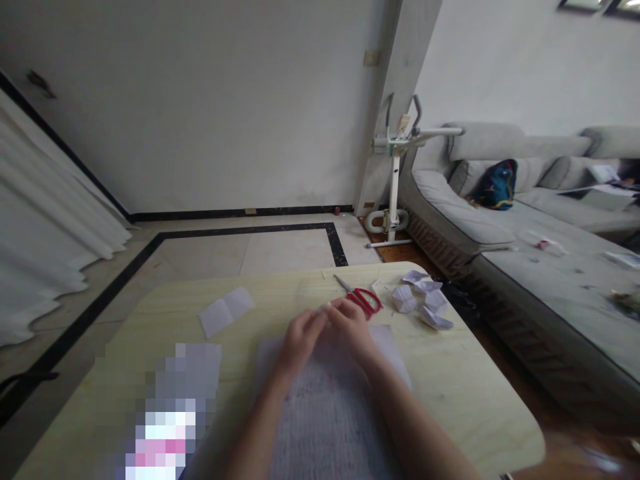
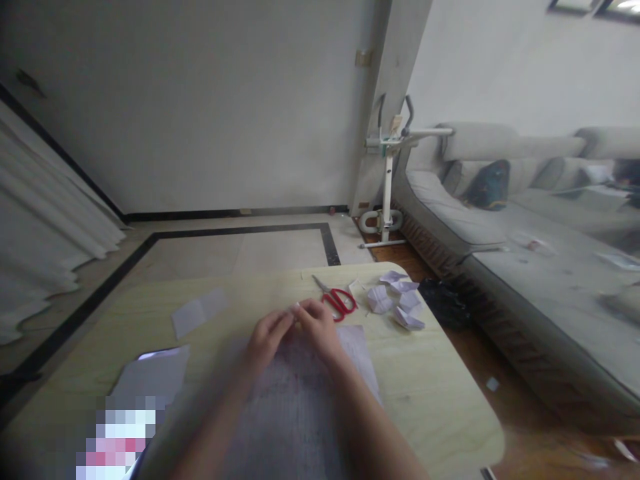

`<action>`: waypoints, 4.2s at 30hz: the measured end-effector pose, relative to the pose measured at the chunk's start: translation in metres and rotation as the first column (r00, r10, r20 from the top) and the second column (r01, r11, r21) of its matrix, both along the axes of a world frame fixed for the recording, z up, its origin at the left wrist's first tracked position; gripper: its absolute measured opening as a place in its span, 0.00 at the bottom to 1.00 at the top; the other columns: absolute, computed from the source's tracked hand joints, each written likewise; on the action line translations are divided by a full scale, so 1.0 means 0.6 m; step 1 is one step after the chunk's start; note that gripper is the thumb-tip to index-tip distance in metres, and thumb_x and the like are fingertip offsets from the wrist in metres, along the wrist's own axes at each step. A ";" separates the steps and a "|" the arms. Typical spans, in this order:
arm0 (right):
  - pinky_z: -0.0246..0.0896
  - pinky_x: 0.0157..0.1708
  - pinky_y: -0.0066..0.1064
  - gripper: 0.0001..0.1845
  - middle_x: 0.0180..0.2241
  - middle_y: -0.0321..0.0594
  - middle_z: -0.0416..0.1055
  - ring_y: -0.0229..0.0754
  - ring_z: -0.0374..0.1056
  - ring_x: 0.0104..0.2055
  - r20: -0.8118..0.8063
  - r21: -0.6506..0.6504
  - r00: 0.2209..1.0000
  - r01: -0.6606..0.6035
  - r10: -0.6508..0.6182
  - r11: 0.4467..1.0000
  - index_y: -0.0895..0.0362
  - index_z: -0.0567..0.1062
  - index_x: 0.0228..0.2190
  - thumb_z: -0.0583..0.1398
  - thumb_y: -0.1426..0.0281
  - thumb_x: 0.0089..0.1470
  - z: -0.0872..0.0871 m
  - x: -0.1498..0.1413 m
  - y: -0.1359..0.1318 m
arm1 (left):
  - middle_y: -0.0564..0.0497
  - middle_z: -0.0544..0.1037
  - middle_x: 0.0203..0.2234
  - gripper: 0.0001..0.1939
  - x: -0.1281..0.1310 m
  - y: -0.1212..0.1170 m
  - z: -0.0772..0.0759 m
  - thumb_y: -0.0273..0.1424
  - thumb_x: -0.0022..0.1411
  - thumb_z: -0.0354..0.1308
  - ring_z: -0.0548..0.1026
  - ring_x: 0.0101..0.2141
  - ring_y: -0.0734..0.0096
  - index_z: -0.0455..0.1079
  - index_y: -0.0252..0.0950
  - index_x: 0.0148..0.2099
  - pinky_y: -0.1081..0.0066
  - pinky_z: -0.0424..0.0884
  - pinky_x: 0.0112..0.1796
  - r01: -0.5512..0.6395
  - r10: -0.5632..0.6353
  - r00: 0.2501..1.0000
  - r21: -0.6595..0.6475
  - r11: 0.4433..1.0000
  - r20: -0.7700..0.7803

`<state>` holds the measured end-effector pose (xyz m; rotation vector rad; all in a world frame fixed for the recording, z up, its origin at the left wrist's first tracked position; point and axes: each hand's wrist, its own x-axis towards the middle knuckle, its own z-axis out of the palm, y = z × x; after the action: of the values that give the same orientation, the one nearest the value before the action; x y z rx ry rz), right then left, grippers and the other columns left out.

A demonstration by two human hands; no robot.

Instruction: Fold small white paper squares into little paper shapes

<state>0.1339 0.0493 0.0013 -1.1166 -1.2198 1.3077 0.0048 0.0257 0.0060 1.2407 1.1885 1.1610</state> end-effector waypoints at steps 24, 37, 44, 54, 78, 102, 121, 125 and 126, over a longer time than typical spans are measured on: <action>0.50 0.22 0.26 0.11 0.19 0.31 0.59 0.34 0.54 0.22 -0.015 0.047 0.999 -0.041 0.042 0.998 0.56 0.65 0.19 0.58 0.66 0.49 0.003 0.006 -0.002 | 0.57 0.64 0.17 0.15 0.001 -0.007 0.010 0.40 0.56 0.57 0.61 0.20 0.76 0.66 0.35 0.24 0.76 0.57 0.23 0.004 -0.004 1.000 -0.018 1.000 -0.001; 0.48 0.23 0.24 0.11 0.20 0.32 0.60 0.35 0.56 0.25 0.146 0.023 0.948 -0.288 0.282 0.957 0.56 0.66 0.18 0.56 0.68 0.50 0.014 0.021 -0.004 | 0.56 0.64 0.16 0.11 -0.007 -0.007 0.010 0.36 0.53 0.56 0.60 0.20 0.76 0.70 0.33 0.25 0.75 0.56 0.22 0.155 -0.155 0.988 -0.034 0.987 0.000; 0.49 0.23 0.25 0.13 0.19 0.31 0.57 0.35 0.54 0.24 0.082 -0.002 0.965 -0.251 0.250 0.968 0.56 0.64 0.18 0.57 0.65 0.51 0.012 0.016 -0.005 | 0.56 0.65 0.16 0.12 -0.011 -0.008 0.020 0.37 0.54 0.56 0.64 0.20 0.74 0.66 0.35 0.24 0.75 0.58 0.23 0.014 -0.014 1.000 -0.059 0.998 -0.006; 0.50 0.22 0.26 0.16 0.20 0.32 0.58 0.36 0.55 0.24 0.095 0.019 0.969 -0.230 0.228 0.973 0.55 0.65 0.19 0.58 0.59 0.53 0.017 0.010 -0.010 | 0.57 0.65 0.15 0.13 -0.010 -0.006 0.019 0.37 0.53 0.58 0.63 0.19 0.76 0.64 0.35 0.22 0.75 0.58 0.22 -0.061 0.066 0.996 -0.073 0.995 0.066; 0.50 0.23 0.25 0.12 0.21 0.31 0.58 0.35 0.54 0.24 0.098 0.037 0.958 -0.273 0.268 0.961 0.56 0.63 0.21 0.56 0.65 0.52 0.013 0.011 -0.010 | 0.55 0.69 0.20 0.13 -0.007 -0.004 0.012 0.38 0.55 0.57 0.67 0.24 0.73 0.68 0.35 0.25 0.76 0.62 0.26 -0.120 0.120 0.992 0.001 0.993 0.033; 0.50 0.22 0.26 0.16 0.20 0.31 0.58 0.35 0.55 0.23 0.088 0.065 0.986 -0.150 0.144 0.987 0.56 0.65 0.22 0.56 0.59 0.55 0.003 0.008 -0.002 | 0.57 0.65 0.18 0.12 -0.002 -0.006 0.002 0.37 0.59 0.54 0.63 0.21 0.75 0.66 0.34 0.27 0.76 0.60 0.23 -0.119 0.120 0.992 0.049 0.992 -0.029; 0.57 0.28 0.27 0.10 0.24 0.34 0.65 0.37 0.62 0.28 0.196 0.122 0.980 -0.070 0.045 0.990 0.57 0.68 0.25 0.58 0.64 0.53 0.016 -0.006 -0.009 | 0.53 0.72 0.22 0.13 -0.003 -0.002 -0.008 0.39 0.61 0.53 0.70 0.25 0.71 0.68 0.34 0.30 0.76 0.65 0.27 -0.248 0.273 0.950 0.162 0.955 -0.154; 0.55 0.27 0.27 0.11 0.23 0.34 0.64 0.37 0.61 0.27 0.255 0.148 0.965 -0.100 0.060 0.984 0.57 0.67 0.23 0.57 0.65 0.54 0.018 -0.005 -0.011 | 0.50 0.76 0.25 0.14 -0.004 0.004 -0.002 0.40 0.59 0.54 0.73 0.29 0.68 0.71 0.34 0.33 0.74 0.67 0.29 -0.239 0.252 0.958 0.112 0.965 -0.134; 0.55 0.27 0.27 0.11 0.23 0.34 0.64 0.38 0.61 0.28 0.263 0.154 0.963 -0.110 0.067 0.982 0.57 0.66 0.23 0.56 0.65 0.55 0.017 -0.004 -0.010 | 0.50 0.76 0.26 0.14 -0.003 0.005 -0.001 0.40 0.59 0.54 0.74 0.29 0.68 0.71 0.33 0.33 0.74 0.68 0.30 -0.228 0.240 0.962 0.105 0.968 -0.130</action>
<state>0.1313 0.0431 0.0115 -1.1445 -1.5576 1.1257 0.0031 0.0284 0.0056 1.2925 1.4340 1.3282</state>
